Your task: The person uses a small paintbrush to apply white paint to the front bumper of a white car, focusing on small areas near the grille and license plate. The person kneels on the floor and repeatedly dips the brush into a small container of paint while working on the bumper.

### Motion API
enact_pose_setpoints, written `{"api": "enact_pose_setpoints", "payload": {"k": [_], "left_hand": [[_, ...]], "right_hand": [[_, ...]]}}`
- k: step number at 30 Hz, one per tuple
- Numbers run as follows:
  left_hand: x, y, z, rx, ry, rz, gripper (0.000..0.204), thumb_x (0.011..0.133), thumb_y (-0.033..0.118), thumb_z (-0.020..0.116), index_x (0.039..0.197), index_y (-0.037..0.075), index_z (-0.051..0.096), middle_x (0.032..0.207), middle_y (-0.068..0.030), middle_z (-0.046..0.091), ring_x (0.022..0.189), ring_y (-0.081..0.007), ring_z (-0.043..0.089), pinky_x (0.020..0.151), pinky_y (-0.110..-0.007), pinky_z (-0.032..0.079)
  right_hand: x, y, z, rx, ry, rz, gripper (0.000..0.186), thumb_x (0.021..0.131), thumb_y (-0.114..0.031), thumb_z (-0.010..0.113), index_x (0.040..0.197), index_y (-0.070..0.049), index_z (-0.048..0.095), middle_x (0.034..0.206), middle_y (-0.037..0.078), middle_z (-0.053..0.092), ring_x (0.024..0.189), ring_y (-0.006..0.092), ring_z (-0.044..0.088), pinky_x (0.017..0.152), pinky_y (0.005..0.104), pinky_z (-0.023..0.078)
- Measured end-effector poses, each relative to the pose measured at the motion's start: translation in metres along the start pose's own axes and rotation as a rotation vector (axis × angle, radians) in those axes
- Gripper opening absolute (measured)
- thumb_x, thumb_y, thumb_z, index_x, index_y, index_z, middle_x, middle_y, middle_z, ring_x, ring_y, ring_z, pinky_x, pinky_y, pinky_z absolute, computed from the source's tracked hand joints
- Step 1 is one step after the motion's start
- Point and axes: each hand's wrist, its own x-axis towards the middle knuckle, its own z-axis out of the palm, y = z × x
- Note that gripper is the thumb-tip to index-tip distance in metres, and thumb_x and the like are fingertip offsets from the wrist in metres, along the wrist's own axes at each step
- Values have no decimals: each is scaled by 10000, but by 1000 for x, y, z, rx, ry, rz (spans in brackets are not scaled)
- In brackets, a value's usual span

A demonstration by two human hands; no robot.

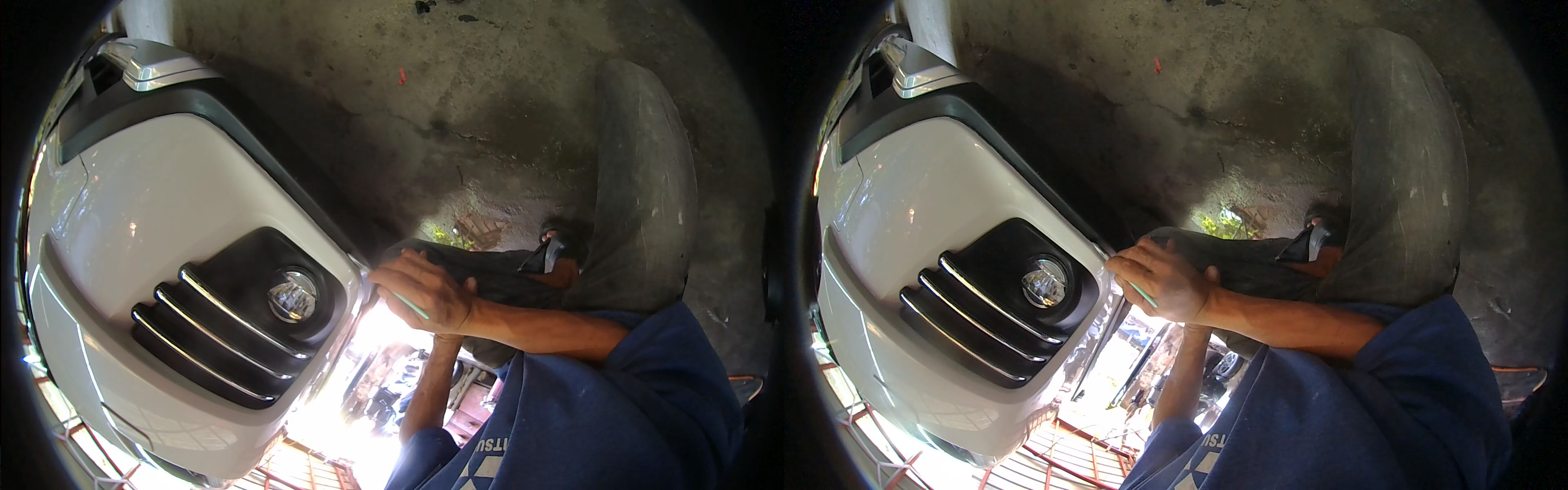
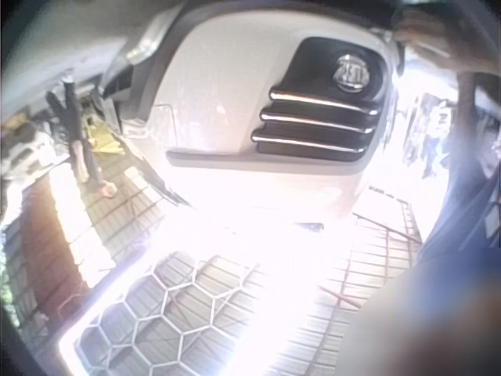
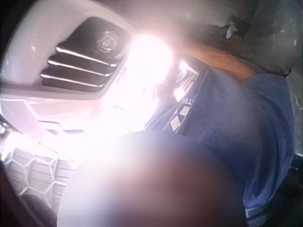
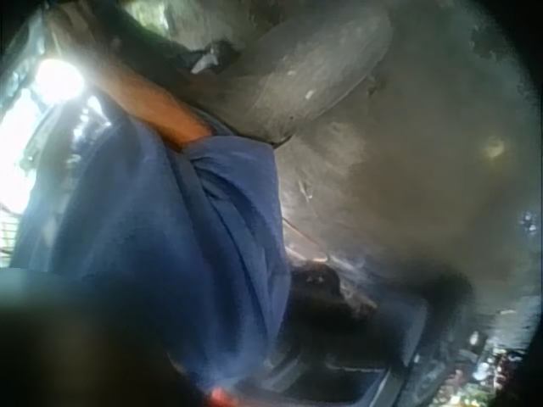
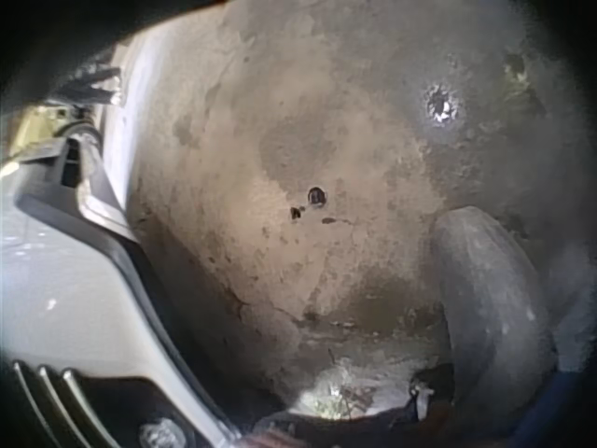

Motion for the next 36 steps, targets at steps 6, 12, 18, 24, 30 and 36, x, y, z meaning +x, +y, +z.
{"api": "enact_pose_setpoints", "payload": {"k": [6,12,18,24,30,36], "left_hand": [[5,19,-2,90,6,43,892,929,331,816,1574,-33,317,1582,-168,387,1486,-299,347,1229,-388,289],[9,43,-2,126,101,146,506,1004,213,757,1431,33,555,1265,-15,596,1141,-146,529,1011,-284,446],[6,28,0,89,120,122,526,1003,238,759,1437,29,547,1265,-19,596,1148,-150,525,1017,-289,443],[3,2,-1,137,50,78,805,938,292,811,1540,-22,378,1500,-130,445,1397,-262,392,1179,-361,323],[5,17,0,118,116,115,637,999,318,761,1489,14,490,1338,-23,569,1214,-155,503,1052,-289,416],[7,26,-1,141,62,65,815,935,280,815,1549,-19,371,1518,-131,429,1406,-262,382,1183,-366,309]], "right_hand": [[-1,5,4,-57,36,-83,458,788,-51,758,1231,7,656,1126,116,675,966,268,636,787,409,507],[-3,7,5,-59,34,-93,447,794,-51,749,1227,10,657,1125,114,677,963,272,636,782,414,504],[-1,5,4,-37,41,-81,436,805,-58,740,1228,9,658,1116,111,681,963,270,637,799,421,507],[-2,2,0,-4,-14,-11,293,897,-35,712,1183,18,680,1080,172,730,959,344,717,924,530,535],[-2,6,4,-55,27,-84,400,820,-80,716,1206,5,660,1099,111,681,960,270,637,791,418,518],[-2,6,4,-30,34,-73,353,845,-69,716,1187,0,661,1086,106,683,953,267,636,747,406,540]]}}
